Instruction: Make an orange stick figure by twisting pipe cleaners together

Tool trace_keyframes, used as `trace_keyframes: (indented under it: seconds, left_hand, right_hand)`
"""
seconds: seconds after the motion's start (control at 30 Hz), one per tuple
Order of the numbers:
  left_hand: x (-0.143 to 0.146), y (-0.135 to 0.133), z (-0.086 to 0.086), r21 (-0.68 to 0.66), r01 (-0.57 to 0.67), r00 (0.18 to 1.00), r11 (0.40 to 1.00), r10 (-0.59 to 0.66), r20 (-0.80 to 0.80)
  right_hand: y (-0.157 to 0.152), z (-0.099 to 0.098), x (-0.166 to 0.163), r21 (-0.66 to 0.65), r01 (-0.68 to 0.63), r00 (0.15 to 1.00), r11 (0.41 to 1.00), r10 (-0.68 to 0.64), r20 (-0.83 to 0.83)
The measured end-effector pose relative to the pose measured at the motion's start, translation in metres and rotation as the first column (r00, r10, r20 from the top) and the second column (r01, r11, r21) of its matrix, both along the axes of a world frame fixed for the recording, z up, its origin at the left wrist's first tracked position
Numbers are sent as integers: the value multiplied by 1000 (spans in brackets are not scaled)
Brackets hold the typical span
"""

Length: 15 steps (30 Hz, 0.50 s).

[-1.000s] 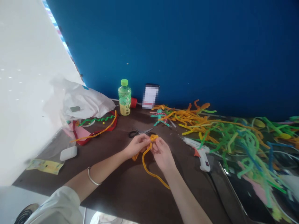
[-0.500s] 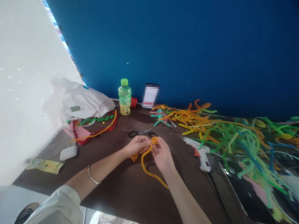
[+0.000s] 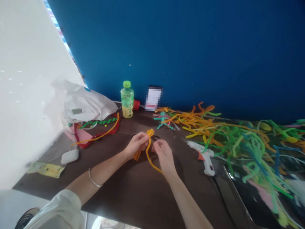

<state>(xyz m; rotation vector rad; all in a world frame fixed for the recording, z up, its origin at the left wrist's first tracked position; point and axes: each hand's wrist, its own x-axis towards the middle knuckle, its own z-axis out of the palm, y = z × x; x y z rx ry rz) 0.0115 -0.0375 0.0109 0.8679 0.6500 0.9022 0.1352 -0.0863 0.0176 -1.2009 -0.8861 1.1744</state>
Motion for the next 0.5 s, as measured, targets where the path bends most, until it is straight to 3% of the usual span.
trace_keyframes:
  seconds: [0.23,0.5]
  left_hand:
    - [1,1,-2,-59,-21,1000,998,21,-5]
    - [-4,7,-4,-85,29,999,996,-26,34]
  right_hand:
    - [-4,-8,-8,6,-126,980,992,123,157]
    - [-4,0,5,127,-39,934,991,-9,357]
